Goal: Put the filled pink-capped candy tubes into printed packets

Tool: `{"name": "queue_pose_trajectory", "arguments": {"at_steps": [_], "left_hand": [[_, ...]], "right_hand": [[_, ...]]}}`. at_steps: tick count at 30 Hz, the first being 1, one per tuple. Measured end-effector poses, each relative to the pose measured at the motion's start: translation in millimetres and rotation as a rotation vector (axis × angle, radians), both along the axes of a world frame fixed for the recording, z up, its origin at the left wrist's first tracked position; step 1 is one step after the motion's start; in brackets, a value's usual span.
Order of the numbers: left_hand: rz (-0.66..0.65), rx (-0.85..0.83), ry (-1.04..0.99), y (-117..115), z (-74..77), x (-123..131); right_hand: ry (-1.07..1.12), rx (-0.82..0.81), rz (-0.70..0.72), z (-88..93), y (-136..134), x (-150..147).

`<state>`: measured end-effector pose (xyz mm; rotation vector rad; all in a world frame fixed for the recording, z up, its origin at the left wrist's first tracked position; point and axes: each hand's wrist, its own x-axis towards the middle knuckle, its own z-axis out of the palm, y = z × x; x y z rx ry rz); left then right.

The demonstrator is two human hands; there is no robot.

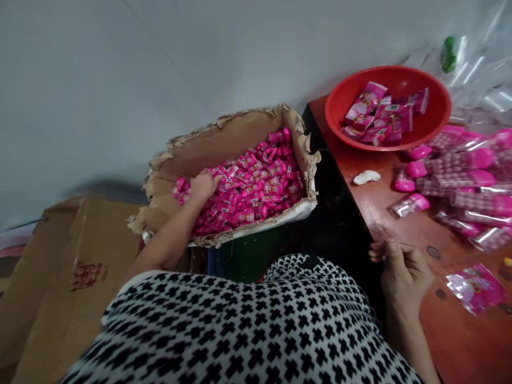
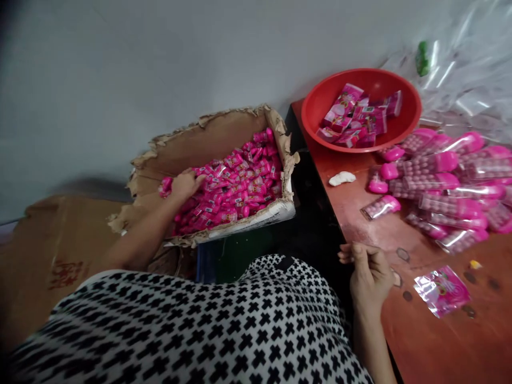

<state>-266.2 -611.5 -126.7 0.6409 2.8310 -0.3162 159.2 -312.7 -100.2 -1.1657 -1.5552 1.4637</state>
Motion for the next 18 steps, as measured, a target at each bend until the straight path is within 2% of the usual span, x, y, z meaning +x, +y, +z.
{"name": "queue_pose_trajectory", "arguments": {"at_steps": [1,3,5,6,8,10,12,13,15,18], "left_hand": [[-0.041,0.080,0.055,24,1.4,0],[-0.275,0.232,0.077,79,1.8,2],[-0.509,0.289,0.036,137,-0.9,4],[-0.556,0.301,0.034,164,-3.0,4],[-0.545,0.320,0.035,209,-7.6,-2],[-0.413,0.326,0.014,236,-11.7,-11],[-0.338,0.285,-0.010,242,-14.0,-21],[-0.349,0.251,-0.014,237,-14.4,-24],[-0.415,0.161,-0.031,215,-13.8,-24],[-0.450,0.173,-0.032,164,-9.5,-13]], "right_hand": [[0.000,-0.005,0.009,-0.7,0,0],[-0.001,-0.014,0.030,-1.8,-1,1],[-0.009,-0.014,0.041,-2.0,-2,1],[-0.013,-0.009,0.043,-1.9,-3,2],[-0.018,0.000,0.039,-1.6,-4,2],[-0.023,0.003,0.037,-1.4,-4,1],[-0.029,-0.006,0.041,-1.2,-4,0],[-0.028,-0.012,0.047,-0.8,-4,-1],[-0.014,-0.031,0.059,0.6,-4,-4],[0.022,-0.073,0.083,3.5,-4,-8]]}}
